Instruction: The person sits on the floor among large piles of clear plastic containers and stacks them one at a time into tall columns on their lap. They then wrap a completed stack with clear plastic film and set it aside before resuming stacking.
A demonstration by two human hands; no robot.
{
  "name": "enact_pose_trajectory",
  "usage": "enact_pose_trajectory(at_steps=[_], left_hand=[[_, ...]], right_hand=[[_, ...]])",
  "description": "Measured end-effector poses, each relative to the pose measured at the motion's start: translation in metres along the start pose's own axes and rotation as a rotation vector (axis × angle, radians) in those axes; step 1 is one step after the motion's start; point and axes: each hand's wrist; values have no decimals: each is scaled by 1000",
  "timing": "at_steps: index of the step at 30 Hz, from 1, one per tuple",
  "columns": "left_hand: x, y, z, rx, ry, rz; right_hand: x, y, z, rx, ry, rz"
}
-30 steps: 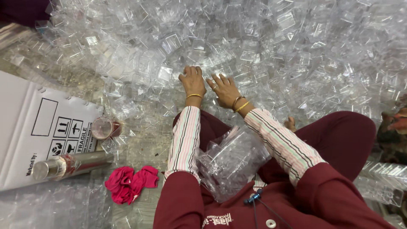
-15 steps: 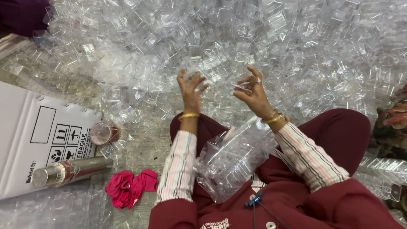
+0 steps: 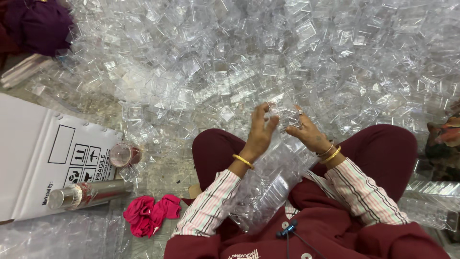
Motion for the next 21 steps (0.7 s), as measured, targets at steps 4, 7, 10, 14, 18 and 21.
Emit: enact_pose_trajectory(at_steps=[4, 7, 10, 14, 18, 21], left_hand=[[-2, -17, -19, 68, 50, 484], [-3, -22, -27, 8, 94, 775], [-4, -24, -30, -38, 112, 803], [-7, -35, -33, -40, 83, 765], [-2, -48, -36, -16, 16, 550], [6, -46, -36, -24, -39, 401]], right_hand=[[26, 10, -2, 73, 136, 297], [41, 15, -4, 42, 70, 113], [56, 18, -4, -42, 158, -102], [70, 20, -1, 33, 78, -108], [62, 21, 2, 128, 12, -38], [43, 16, 3, 157, 21, -35]])
Point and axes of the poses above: each hand's wrist, its own z-axis away from the middle knuckle, its own y-axis out of the back of the hand, x = y × z, and after that the axes turned 7 degrees about -y, right-handed
